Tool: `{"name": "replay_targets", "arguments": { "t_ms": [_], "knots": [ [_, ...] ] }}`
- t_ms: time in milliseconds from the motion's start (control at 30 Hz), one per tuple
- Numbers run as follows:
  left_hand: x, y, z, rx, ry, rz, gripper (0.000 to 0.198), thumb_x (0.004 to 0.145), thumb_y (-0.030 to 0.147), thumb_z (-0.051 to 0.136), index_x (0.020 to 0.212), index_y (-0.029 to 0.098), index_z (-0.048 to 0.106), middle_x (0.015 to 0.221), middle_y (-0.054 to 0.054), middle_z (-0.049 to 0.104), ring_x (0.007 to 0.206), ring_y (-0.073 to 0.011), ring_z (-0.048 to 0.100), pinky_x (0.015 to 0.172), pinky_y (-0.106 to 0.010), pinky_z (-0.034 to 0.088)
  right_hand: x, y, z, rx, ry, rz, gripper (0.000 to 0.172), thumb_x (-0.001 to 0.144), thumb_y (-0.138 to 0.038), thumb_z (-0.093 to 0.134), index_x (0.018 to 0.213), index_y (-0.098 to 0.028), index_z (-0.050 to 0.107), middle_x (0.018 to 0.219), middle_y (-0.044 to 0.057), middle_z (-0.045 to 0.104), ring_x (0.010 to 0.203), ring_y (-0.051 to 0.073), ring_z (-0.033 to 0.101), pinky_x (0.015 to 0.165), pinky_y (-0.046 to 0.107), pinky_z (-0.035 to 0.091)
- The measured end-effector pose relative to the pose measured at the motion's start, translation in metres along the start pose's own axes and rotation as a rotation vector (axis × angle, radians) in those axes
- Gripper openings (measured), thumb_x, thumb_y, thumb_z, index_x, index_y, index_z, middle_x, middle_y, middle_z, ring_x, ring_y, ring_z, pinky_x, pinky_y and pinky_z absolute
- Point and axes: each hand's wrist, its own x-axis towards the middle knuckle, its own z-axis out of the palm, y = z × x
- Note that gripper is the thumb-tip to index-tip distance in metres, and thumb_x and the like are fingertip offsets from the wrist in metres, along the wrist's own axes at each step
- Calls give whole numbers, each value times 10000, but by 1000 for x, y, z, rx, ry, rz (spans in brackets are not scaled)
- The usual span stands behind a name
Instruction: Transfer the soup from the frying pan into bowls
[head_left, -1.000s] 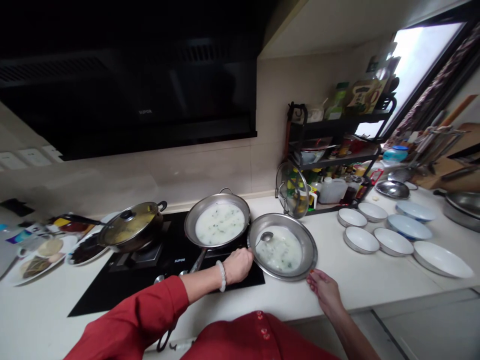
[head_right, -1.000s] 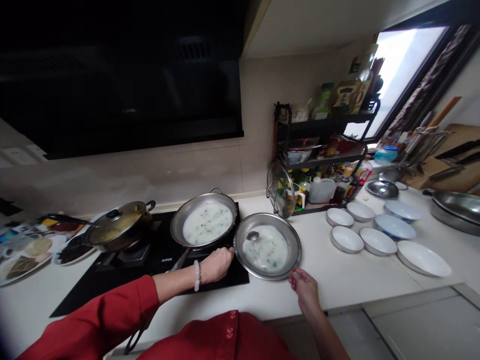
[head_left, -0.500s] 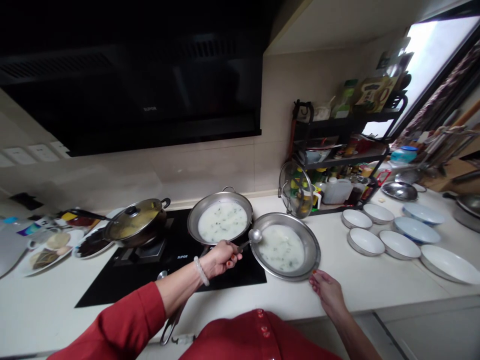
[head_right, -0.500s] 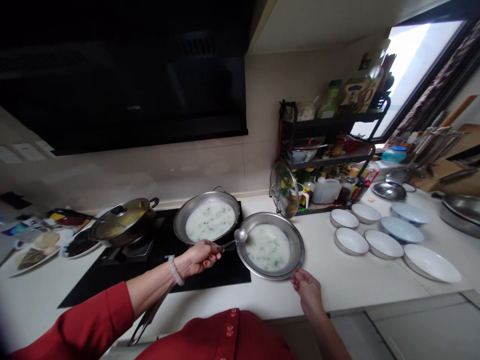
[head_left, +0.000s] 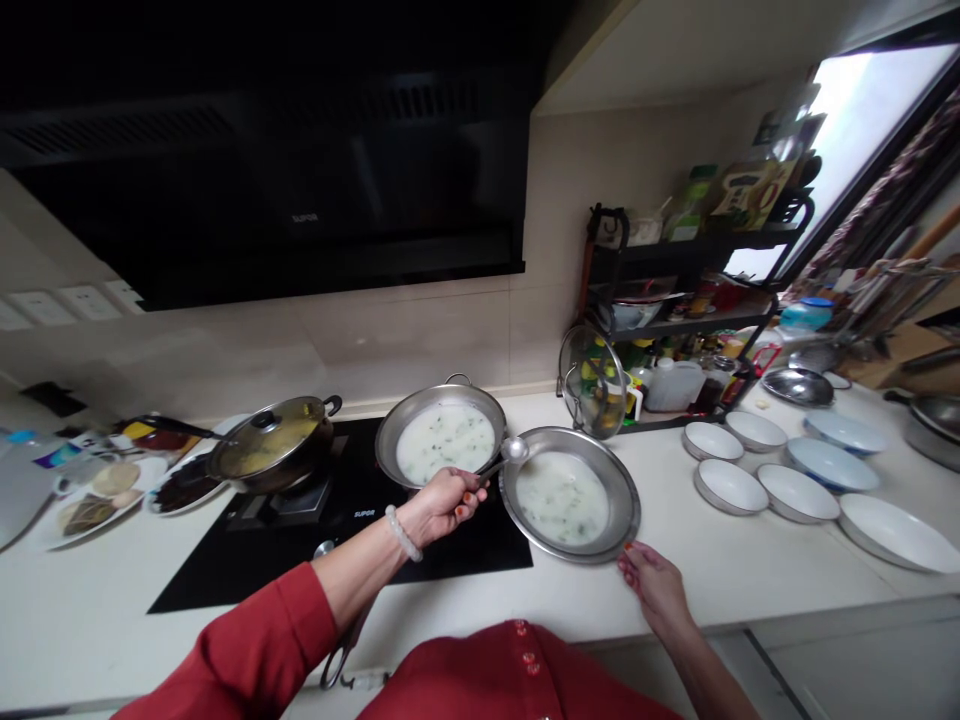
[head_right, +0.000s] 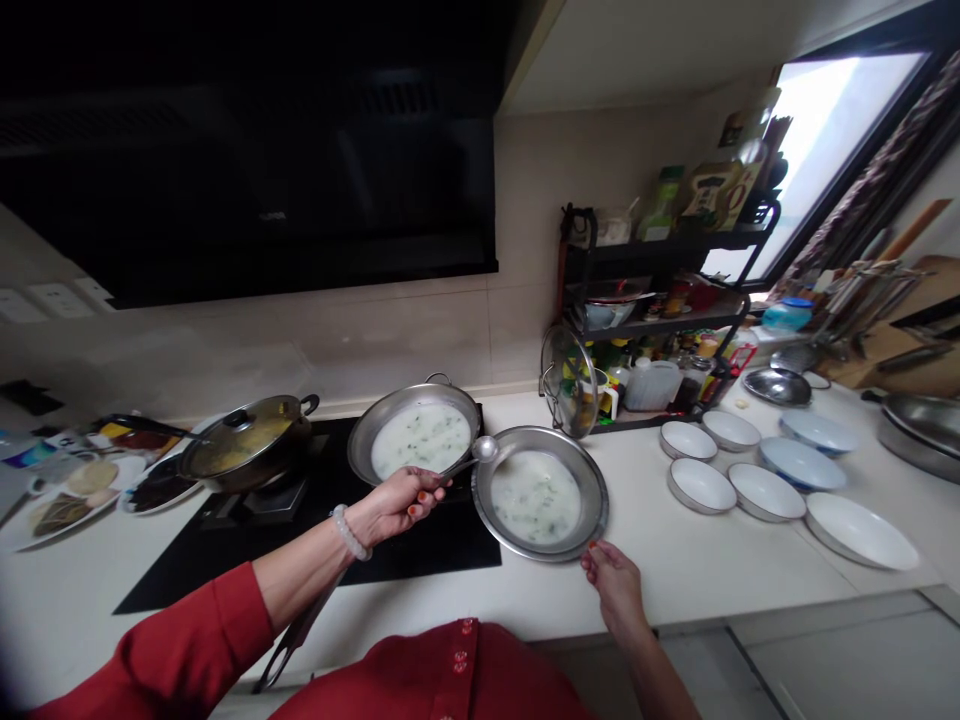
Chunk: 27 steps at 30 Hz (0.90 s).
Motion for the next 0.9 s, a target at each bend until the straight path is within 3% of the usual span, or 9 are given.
{"name": "replay_targets", "arguments": {
  "t_ms": [300, 500, 667, 733, 900],
  "knots": [
    [-9, 3, -6, -57, -15, -72, 220, 824, -26, 381, 730, 68, 557, 560, -3, 509, 322, 12, 311, 284, -76, 177, 4, 4, -2, 0, -14, -11, 406, 409, -266, 792, 746, -157, 594, 509, -10, 622, 479, 101, 530, 415, 186, 378],
    [-12, 9, -8, -84, -40, -29, 226, 827, -34, 373, 745, 70, 556, 566, 2, 501, 336, 14, 300, 285, -70, 176, 4, 2, -2, -3, -9, 15, 416, 412, -266, 794, 757, -159, 589, 513, -4, 632, 487, 104, 544, 428, 182, 394],
    [-4, 21, -21, -84, -17, 24, 186, 802, -36, 431, 720, 109, 513, 581, 12, 488, 351, 11, 305, 298, -76, 174, 3, 3, -2, -8, -22, 1, 386, 426, -273, 792, 736, -162, 590, 519, -4, 631, 486, 105, 538, 421, 186, 389],
    [0, 27, -32, 3, 27, 76, 175, 808, -18, 449, 711, 119, 499, 580, 17, 485, 354, 11, 288, 306, -85, 173, 3, 3, -3, -9, -16, -2, 390, 419, -273, 791, 733, -162, 589, 519, -4, 630, 488, 105, 539, 421, 185, 389],
    [8, 37, -67, 652, 225, 196, 195, 842, 39, 440, 685, 133, 508, 555, 15, 539, 353, -17, 320, 330, -136, 204, 5, 4, -3, -15, -12, 7, 387, 430, -262, 782, 750, -167, 586, 532, -4, 634, 491, 110, 548, 428, 189, 396]
  ]
}}
